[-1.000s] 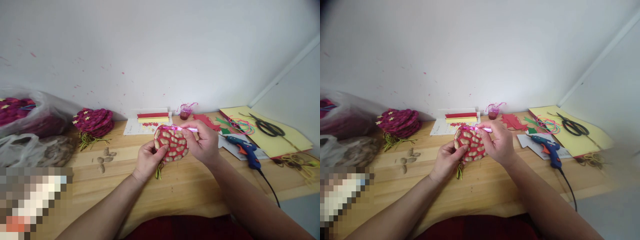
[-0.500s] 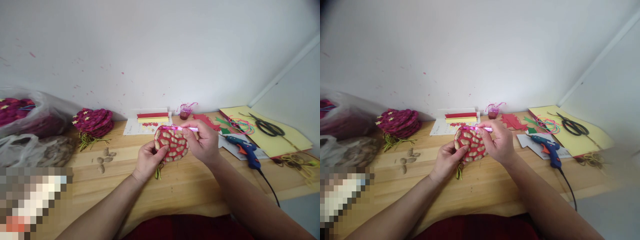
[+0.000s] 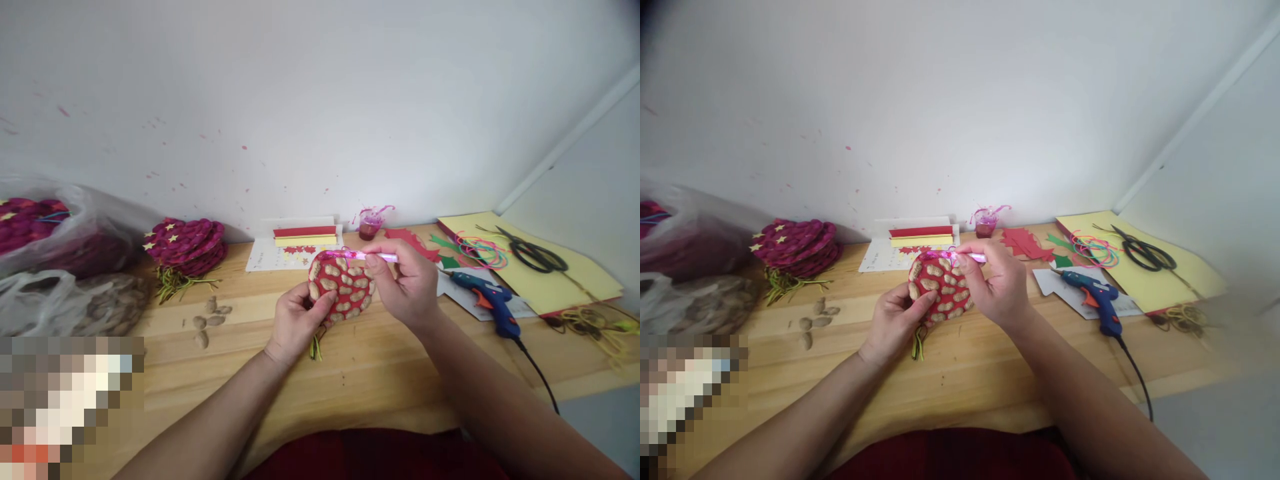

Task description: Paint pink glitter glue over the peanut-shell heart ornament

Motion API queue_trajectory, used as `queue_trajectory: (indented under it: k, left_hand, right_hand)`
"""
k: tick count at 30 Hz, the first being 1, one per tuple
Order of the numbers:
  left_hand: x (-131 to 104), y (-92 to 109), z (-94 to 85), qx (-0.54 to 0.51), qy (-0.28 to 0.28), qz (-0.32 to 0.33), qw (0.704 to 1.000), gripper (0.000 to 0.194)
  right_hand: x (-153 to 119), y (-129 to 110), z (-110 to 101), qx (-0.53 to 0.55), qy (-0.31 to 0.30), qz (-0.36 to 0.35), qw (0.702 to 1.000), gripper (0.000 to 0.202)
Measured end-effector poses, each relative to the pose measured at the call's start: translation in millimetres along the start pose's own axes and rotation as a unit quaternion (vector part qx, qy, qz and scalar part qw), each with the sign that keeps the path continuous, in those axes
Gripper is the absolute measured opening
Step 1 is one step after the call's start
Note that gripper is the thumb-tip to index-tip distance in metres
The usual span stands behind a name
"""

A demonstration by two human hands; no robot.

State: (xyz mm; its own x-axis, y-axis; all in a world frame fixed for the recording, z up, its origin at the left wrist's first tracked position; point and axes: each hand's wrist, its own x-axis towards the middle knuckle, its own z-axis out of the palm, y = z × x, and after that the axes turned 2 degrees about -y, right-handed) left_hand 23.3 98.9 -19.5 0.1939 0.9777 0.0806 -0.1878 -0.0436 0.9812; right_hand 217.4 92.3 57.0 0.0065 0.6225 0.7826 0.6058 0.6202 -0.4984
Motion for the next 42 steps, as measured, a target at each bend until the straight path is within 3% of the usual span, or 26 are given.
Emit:
queue_trajectory:
  k: [16,24,30,36,42]
  left_hand:
    - [2,-5,-0.7,-0.02,0.014,0.003,1.0,0.026]
    - [-1,9,5.6,-0.068,0.015,-0.006,0.998,0.029]
    - [-2,12,7.0,-0.076,0.009,-0.019,0.997,0.033]
    - [-2,14,8.3,-0.105,0.007,-0.035,0.994,0.033]
    - [-2,17,8.3,-0.129,-0.005,-0.047,0.991,0.033]
  right_hand:
    - [-2,2,1,0.033,0.019,0.017,0.999,0.01]
    - [-1,4,0,0.037,0.017,0.032,0.999,0.011]
    - [-2,2,2,0.04,-0.011,0.003,0.999,0.01]
    - [1,5,0,0.033,0.012,0.037,0.999,0.009]
    - [2,7,0,0.061,-0.019,0.048,0.997,0.01]
